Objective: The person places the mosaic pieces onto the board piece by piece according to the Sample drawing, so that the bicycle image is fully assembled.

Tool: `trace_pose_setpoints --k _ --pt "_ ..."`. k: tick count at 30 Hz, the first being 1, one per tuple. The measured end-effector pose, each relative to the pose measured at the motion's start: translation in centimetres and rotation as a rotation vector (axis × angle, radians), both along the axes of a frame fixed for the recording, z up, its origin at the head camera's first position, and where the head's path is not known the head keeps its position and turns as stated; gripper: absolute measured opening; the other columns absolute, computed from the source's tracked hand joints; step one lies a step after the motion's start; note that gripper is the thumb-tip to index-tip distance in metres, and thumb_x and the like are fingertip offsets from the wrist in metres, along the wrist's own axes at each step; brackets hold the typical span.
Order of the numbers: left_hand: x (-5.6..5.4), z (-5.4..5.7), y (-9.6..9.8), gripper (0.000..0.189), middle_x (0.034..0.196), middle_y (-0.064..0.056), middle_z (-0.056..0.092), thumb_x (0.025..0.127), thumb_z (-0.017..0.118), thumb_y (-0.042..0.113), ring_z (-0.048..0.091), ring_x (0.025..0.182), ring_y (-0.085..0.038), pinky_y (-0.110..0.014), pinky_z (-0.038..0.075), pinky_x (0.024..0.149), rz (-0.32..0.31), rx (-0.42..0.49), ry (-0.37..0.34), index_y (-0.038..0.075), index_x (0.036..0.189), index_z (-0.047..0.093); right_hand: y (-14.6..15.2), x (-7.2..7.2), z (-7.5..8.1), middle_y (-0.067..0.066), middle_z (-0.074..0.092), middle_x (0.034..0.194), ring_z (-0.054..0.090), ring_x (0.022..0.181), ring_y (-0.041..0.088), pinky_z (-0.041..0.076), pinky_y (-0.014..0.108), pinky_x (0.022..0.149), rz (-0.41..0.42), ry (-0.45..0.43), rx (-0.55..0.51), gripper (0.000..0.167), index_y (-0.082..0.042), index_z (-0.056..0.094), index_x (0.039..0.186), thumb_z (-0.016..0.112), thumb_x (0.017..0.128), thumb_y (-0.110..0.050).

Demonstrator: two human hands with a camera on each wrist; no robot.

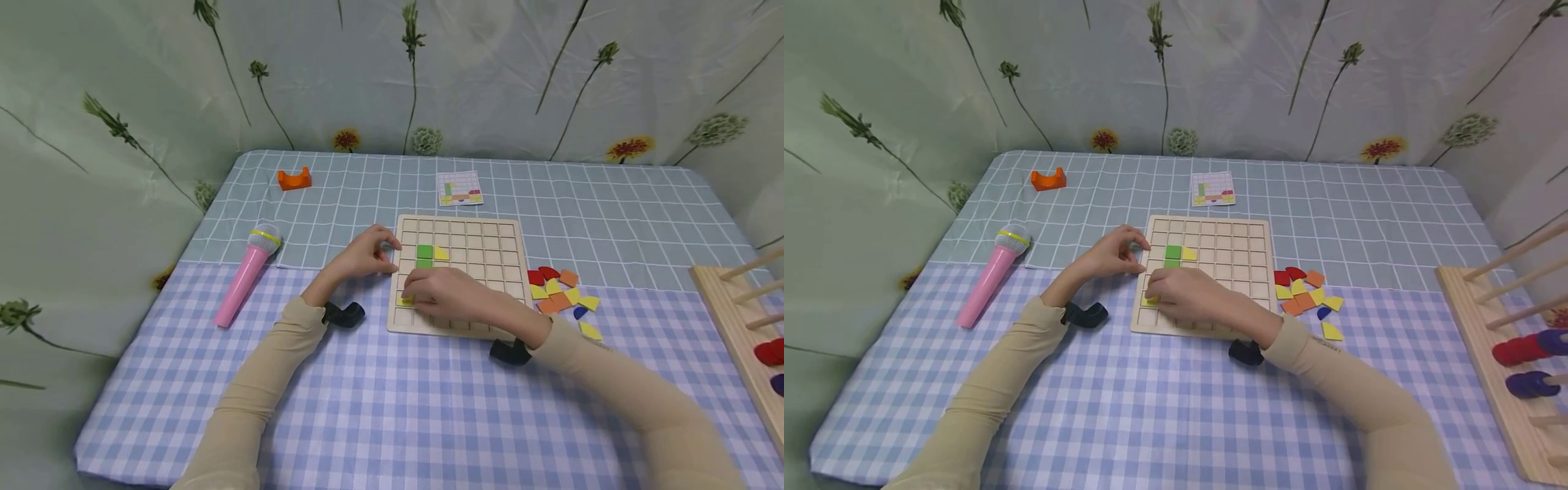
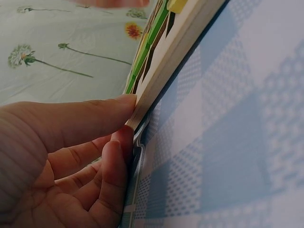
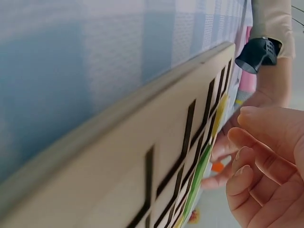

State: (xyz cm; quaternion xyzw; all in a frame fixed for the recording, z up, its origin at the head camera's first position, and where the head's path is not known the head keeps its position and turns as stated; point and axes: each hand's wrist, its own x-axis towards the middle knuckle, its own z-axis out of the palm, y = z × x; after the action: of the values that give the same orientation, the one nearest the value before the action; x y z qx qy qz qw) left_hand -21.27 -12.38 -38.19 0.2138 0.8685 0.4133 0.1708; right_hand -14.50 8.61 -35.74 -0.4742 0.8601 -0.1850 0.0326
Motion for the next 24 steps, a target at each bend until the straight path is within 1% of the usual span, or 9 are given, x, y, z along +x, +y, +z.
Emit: trace_pose_setpoints --k 7,12,16,20,24 --pt "0.0 -0.1 0.0 0.037 0.132 -0.019 0.042 0.079 0.071 0.004 0.056 0.07 -0.01 -0.017 0.047 0.061 0.011 0.004 -0.004 -0.003 0.112 0.058 3.0 1.1 0.9 0.002 0.066 0.105 0.063 0.095 0.015 0.054 0.032 0.082 -0.107 -0.036 0.023 0.019 -0.011 0.071 0.101 0.069 0.083 -0.013" --pt "0.0 -0.1 0.0 0.036 0.132 -0.019 0.041 0.079 0.071 0.003 0.057 0.071 -0.01 -0.019 0.048 0.061 0.013 0.007 0.001 -0.003 0.112 0.058 5.2 1.7 1.2 0.002 0.067 0.106 0.063 0.099 0.017 0.054 0.035 0.086 -0.208 -0.063 0.042 0.022 -0.01 0.071 0.104 0.07 0.082 -0.013" --pt "0.0 -0.1 0.0 0.037 0.132 -0.019 0.042 0.079 0.071 0.003 0.057 0.072 -0.01 -0.018 0.048 0.062 0.015 0.004 0.0 -0.003 0.112 0.058 7.1 2.1 1.0 0.003 0.067 0.104 0.063 0.098 0.018 0.054 0.034 0.082 -0.26 -0.041 0.036 0.022 -0.01 0.071 0.103 0.071 0.081 -0.012" --pt "0.1 -0.1 0.0 0.037 0.131 -0.019 0.042 0.078 0.071 0.003 0.057 0.071 -0.01 -0.018 0.047 0.061 0.011 0.009 0.004 -0.004 0.113 0.058 9.0 2.4 0.6 0.002 0.067 0.1 0.062 0.085 0.013 0.053 0.027 0.07 -0.299 0.001 0.006 0.02 -0.009 0.071 0.1 0.072 0.079 -0.011" --pt "0.0 -0.2 0.0 0.037 0.131 -0.019 0.042 0.078 0.071 0.002 0.057 0.07 -0.009 -0.018 0.047 0.06 0.004 0.018 0.009 -0.004 0.112 0.058 10.7 2.8 0.3 0.003 0.067 0.094 0.053 0.066 0.005 0.044 0.018 0.057 -0.322 0.068 -0.061 0.018 -0.006 0.071 0.095 0.067 0.078 -0.003"
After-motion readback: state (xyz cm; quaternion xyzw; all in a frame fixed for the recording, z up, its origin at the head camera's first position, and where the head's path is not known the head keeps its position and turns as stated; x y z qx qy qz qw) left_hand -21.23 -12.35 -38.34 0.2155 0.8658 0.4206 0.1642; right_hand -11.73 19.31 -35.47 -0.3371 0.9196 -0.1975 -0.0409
